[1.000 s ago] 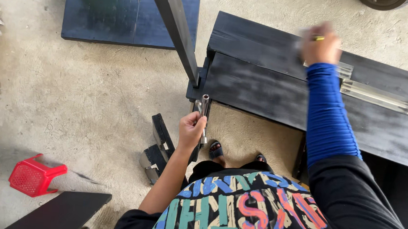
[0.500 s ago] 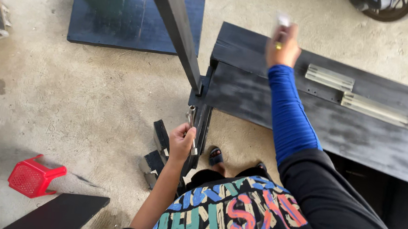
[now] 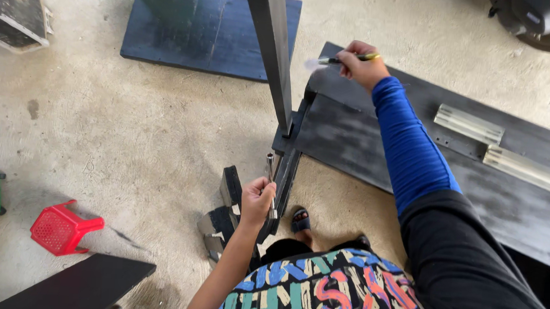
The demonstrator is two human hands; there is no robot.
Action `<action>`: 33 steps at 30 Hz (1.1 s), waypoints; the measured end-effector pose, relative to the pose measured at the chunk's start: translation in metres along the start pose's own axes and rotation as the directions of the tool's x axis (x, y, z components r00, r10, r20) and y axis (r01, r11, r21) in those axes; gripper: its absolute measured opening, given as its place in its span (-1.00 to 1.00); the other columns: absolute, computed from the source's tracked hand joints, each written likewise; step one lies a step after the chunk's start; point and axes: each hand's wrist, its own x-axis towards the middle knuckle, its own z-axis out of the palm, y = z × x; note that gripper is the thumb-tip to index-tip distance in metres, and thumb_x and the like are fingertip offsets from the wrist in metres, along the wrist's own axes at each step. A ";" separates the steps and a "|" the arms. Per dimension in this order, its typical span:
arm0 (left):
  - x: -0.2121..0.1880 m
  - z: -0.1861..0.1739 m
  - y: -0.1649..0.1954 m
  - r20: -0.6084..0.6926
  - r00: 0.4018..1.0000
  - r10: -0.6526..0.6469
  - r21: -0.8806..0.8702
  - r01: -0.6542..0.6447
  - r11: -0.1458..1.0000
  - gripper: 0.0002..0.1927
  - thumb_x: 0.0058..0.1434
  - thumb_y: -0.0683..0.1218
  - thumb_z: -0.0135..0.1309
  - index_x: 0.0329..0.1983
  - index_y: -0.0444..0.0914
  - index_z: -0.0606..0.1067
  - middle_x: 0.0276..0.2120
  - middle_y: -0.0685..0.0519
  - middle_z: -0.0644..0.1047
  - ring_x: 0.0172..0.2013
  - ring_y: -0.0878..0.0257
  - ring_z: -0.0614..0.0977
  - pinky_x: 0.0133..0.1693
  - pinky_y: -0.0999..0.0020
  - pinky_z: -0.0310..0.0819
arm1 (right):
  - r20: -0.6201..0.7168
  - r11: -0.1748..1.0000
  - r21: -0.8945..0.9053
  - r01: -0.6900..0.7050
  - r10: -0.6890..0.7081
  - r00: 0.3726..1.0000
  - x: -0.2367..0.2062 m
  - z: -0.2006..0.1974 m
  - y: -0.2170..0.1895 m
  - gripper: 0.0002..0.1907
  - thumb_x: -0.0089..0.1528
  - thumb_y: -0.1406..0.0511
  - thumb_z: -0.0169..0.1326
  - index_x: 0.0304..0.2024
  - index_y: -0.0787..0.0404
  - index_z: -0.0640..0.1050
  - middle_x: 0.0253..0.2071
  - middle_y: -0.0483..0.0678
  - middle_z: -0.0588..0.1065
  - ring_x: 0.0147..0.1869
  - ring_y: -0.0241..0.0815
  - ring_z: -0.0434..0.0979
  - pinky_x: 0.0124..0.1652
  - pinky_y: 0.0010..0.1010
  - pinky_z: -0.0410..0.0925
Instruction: The person uses a brush to clean a cylindrical metal object and a black wooden surface. They then pick up a metal mesh strainer and place it on the surface. The person continues to brush the wooden surface and handles a socket wrench while standing in a workshop area.
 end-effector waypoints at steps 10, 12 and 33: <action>0.001 0.030 0.000 0.130 0.991 0.041 -0.020 -0.038 0.999 -0.72 0.33 -0.17 0.09 -0.53 -0.23 0.40 -0.59 0.28 0.38 -0.57 0.56 0.30 -0.52 0.55 0.11 | -0.258 0.973 -0.213 0.088 -0.143 0.956 -0.025 -0.008 -0.008 -0.68 0.44 0.22 0.10 -0.31 0.35 0.51 -0.56 -0.01 0.51 -0.51 -0.37 0.52 -0.46 -0.52 0.33; 0.000 0.037 0.000 0.141 0.990 0.027 0.031 -0.031 0.999 -0.71 0.32 -0.18 0.09 -0.55 -0.25 0.41 -0.61 0.26 0.39 -0.59 0.55 0.30 -0.55 0.54 0.10 | 0.001 0.944 -0.248 0.218 -0.225 0.974 -0.041 -0.011 -0.002 -0.69 0.43 0.22 0.11 -0.29 0.35 0.54 -0.54 0.00 0.49 -0.51 -0.37 0.45 -0.47 -0.50 0.32; -0.016 0.129 0.019 0.387 0.919 -0.080 0.092 0.047 0.995 -0.72 0.31 -0.19 0.09 -0.56 -0.25 0.41 -0.65 0.23 0.37 -0.67 0.53 0.31 -0.61 0.54 0.09 | -0.427 0.247 -0.882 -0.401 -0.061 0.902 -0.285 -0.169 0.012 -0.82 0.28 0.17 0.02 -0.32 0.07 0.58 -0.57 0.01 0.55 -0.55 0.00 0.56 -0.48 -0.15 0.40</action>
